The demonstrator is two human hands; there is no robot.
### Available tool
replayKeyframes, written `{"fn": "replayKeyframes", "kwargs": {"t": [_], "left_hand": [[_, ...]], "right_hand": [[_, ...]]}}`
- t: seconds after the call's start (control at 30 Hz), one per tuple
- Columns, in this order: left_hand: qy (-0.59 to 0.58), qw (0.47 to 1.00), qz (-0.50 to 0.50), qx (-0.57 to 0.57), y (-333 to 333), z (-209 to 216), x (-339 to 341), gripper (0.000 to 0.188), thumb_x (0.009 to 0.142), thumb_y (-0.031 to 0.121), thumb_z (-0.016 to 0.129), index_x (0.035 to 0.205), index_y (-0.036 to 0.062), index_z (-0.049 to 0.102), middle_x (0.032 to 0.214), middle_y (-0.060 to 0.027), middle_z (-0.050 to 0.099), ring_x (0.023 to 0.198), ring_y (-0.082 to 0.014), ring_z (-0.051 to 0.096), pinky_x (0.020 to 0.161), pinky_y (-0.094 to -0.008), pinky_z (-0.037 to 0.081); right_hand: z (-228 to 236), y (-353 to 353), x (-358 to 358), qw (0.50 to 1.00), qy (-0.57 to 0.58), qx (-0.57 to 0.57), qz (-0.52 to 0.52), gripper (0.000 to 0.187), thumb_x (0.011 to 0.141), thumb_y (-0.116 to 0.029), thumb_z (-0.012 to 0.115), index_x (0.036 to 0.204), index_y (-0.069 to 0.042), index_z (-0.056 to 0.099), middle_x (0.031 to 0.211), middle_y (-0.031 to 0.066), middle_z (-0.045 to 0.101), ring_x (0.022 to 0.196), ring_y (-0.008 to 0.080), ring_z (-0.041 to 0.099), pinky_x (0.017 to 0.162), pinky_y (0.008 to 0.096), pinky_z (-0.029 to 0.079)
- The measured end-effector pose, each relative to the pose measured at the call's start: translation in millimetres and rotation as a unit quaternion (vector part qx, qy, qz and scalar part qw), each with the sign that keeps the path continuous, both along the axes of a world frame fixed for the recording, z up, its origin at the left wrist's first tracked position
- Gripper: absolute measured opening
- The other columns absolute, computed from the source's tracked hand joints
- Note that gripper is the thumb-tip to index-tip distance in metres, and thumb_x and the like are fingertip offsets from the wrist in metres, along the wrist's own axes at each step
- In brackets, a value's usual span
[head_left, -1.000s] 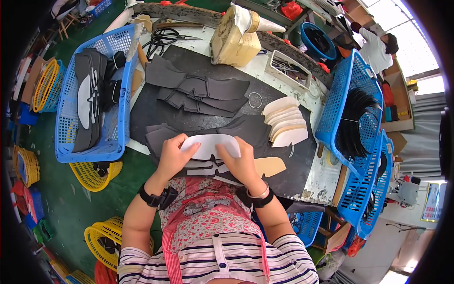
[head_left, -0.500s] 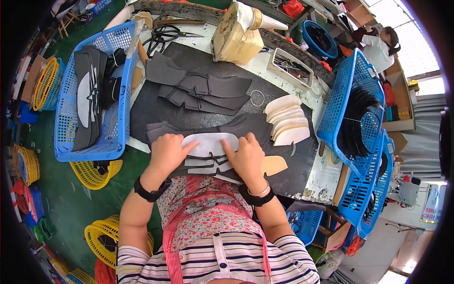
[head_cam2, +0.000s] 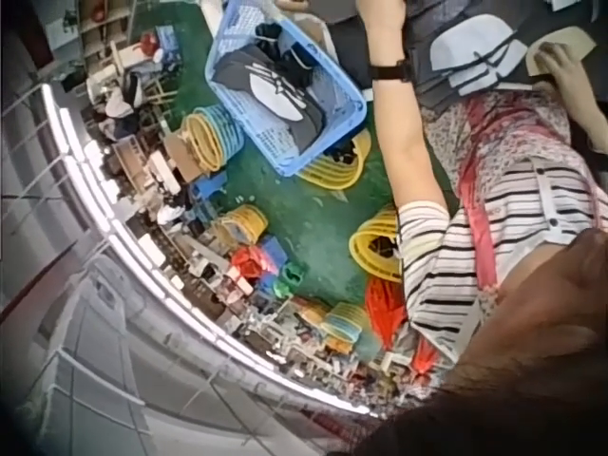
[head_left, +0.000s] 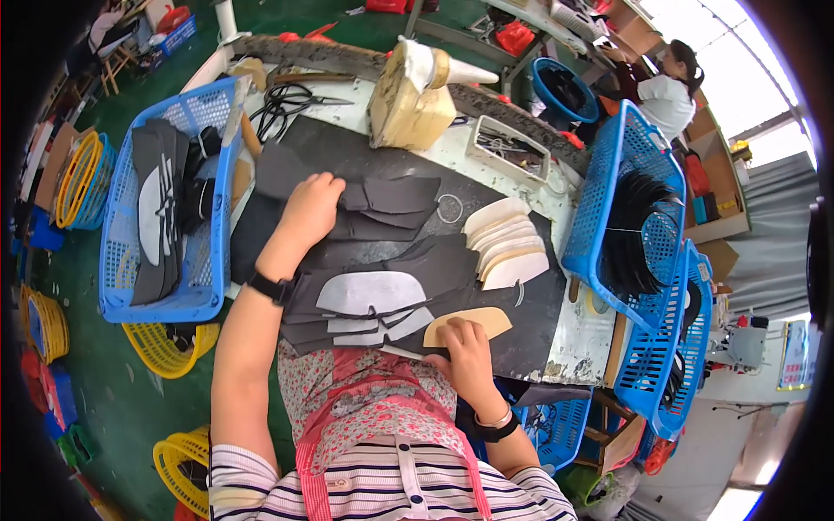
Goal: The person moves a blue basket and a stack of tan pieces by hand, then peels the backing from a white piece and presses it onto a black material piece. This process is repeated for several black material pieces, which are then stacked on the work surface.
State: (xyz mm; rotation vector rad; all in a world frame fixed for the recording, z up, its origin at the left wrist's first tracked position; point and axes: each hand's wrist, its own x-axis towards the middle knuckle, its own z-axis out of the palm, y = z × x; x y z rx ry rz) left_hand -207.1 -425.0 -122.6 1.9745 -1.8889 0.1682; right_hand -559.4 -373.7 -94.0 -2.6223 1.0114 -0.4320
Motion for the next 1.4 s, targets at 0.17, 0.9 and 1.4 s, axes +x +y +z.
{"fn": "replayKeyframes", "kwargs": {"t": [0.17,0.9,1.4], "left_hand": [[0.090,0.991,-0.066,-0.073,36,55,-34,0.023,0.073,0.000,0.061,0.095,0.0048,0.066,0.080,-0.0107,0.052,0.079,-0.0305,0.055,0.069,-0.0395,0.045],[0.677,0.693,-0.127,0.210,118,12,-199,0.018,0.094,0.015,0.058,0.088,-0.0019,0.058,0.072,-0.0020,0.054,0.064,-0.0049,0.046,0.056,-0.0229,0.041],[0.636,0.742,-0.142,0.161,116,-8,-206,0.018,0.091,0.011,0.061,0.083,-0.0044,0.058,0.074,-0.0059,0.058,0.064,-0.0079,0.052,0.055,-0.0253,0.043]], "right_hand": [[-10,-2,-9,1.000,0.000,0.011,0.019,0.032,0.072,-0.015,0.071,0.099,-0.005,0.059,0.105,0.0105,0.057,0.097,0.0306,0.054,0.079,0.0391,0.048],[5,28,-15,0.964,-0.238,0.105,-0.052,0.024,0.074,0.007,0.067,0.098,0.003,0.066,0.099,0.0143,0.066,0.086,0.0273,0.064,0.073,0.0315,0.052],[-7,24,-12,0.964,-0.224,0.126,-0.070,0.017,0.073,0.005,0.069,0.089,0.002,0.070,0.088,0.0117,0.069,0.075,0.0237,0.066,0.067,0.0299,0.053]]}}
